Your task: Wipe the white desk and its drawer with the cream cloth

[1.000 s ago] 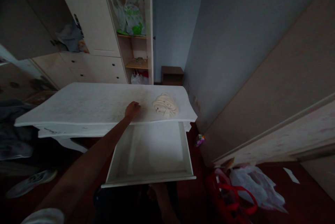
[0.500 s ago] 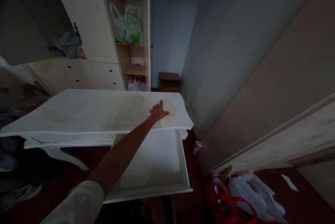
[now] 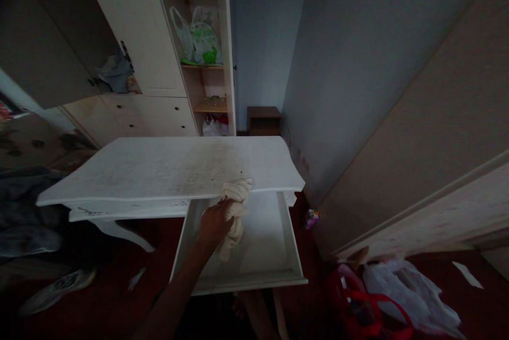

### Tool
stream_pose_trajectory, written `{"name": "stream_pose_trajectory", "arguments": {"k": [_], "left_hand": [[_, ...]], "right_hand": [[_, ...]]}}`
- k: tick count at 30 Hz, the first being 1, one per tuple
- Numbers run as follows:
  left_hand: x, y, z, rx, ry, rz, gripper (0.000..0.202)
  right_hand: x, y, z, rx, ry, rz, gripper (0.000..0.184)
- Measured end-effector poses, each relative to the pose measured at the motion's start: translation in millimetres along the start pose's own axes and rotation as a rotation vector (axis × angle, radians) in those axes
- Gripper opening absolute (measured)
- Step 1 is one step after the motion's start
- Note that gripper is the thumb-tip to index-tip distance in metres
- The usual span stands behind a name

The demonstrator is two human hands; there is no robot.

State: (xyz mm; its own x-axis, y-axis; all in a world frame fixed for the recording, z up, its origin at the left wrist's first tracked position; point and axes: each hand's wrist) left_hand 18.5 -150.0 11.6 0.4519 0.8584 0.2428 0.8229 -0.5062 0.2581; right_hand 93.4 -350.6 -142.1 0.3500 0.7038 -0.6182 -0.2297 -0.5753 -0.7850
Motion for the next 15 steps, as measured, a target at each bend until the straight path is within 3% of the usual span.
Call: {"name": "stream_pose_trajectory", "arguments": {"k": [7,12,15], "left_hand": [[-23,-51,25.2,0.267,-0.142,-0.017,0.041],[-25,-58,39.4,0.258,-0.179,0.02,0.089],[-30,-50,45.5,0.22,-0.237,-0.084,0.113]], "right_hand": [[17,9,5,0.053,0.009,-0.063,0.066],[20,15,6,0.103,0.022,-0.059,0.067],[19,14,5,0.106,0.029,-0.048,0.064]]}}
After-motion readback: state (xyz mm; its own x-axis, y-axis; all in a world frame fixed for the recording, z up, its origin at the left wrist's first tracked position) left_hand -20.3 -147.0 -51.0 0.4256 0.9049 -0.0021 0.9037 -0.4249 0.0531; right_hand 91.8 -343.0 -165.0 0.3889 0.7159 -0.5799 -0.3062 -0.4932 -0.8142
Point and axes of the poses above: each hand's wrist, its own x-axis towards the middle knuckle, its own z-axis out of the palm, y = z × x, and after that the axes turned 7 degrees about y, right-handed
